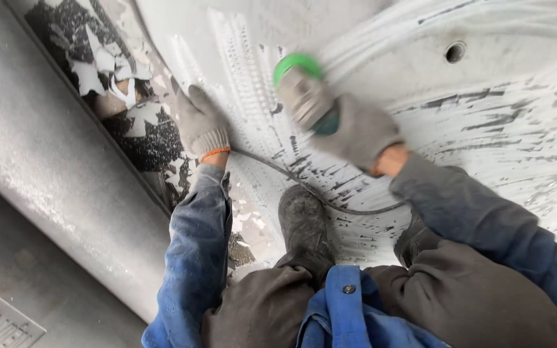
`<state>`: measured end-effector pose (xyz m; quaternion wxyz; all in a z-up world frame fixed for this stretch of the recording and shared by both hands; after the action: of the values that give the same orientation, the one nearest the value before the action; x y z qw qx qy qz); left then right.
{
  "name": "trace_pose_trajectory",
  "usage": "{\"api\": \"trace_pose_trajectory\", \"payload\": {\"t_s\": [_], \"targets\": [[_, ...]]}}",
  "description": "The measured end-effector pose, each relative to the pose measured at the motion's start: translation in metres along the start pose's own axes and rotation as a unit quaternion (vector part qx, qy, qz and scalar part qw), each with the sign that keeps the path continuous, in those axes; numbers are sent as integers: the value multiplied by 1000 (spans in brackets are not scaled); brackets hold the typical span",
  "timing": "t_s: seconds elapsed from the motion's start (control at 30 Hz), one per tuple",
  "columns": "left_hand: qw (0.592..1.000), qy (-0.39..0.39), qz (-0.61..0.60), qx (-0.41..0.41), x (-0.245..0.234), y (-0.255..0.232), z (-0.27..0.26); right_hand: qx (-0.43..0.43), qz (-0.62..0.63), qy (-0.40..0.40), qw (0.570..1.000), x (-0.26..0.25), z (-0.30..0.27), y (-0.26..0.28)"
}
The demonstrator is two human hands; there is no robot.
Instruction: Using an electric angle grinder to remove coating or rust from an industrial metal component.
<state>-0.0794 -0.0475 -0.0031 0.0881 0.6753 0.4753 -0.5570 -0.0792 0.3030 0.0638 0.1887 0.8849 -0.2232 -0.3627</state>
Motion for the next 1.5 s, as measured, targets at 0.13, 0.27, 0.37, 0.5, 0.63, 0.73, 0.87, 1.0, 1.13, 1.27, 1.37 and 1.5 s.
{"api": "trace_pose_trajectory", "payload": {"t_s": [0.13, 0.27, 0.37, 0.5, 0.63, 0.73, 0.87, 1.0, 1.13, 1.27, 1.37, 1.5], "targets": [[998, -21, 27, 44, 7, 10, 8, 11, 39, 26, 999, -12, 5, -23], [995, -40, 8, 92, -1, -1, 0, 23, 235, -90, 967, -83, -7, -121], [996, -29, -5, 86, -7, -12, -4, 88, 175, -225, 954, -131, -32, -265], [997, -19, -7, 72, -12, -20, -6, 66, 146, -250, 955, -131, -23, -280], [998, -10, 5, 57, -6, -18, -5, 36, 108, -293, 949, -142, -17, -299], [997, -20, 19, 70, -6, -15, -7, 15, 102, -239, 966, -119, -2, -173], [996, -45, 19, 77, -9, -15, -8, -16, 7, -11, 1000, -31, 15, 4], [996, -49, 20, 77, -10, -16, -5, -33, -55, 101, 993, 4, 20, 31], [998, -29, 15, 59, -4, -2, -5, -31, 19, -1, 999, -44, 26, -38], [1000, -3, -17, 3, 10, 6, 11, -37, -47, -203, 977, -134, 38, -219], [1000, 6, -25, 6, -8, -8, -8, 6, 266, -261, 928, -152, 46, -292], [997, -12, -39, 69, -4, -4, -3, 72, 2, -282, 957, -128, 14, -175]]}}
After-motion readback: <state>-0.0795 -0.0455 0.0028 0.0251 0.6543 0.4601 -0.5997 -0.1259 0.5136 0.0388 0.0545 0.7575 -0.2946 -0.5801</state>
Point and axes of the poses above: each hand's wrist, its own z-axis towards the middle knuckle, its own x-axis out of the palm, y = z × x, the point moved 9 cm from there along z, towards the middle knuckle, and after that the axes turned 3 degrees about -x, right-handed, at the moved point
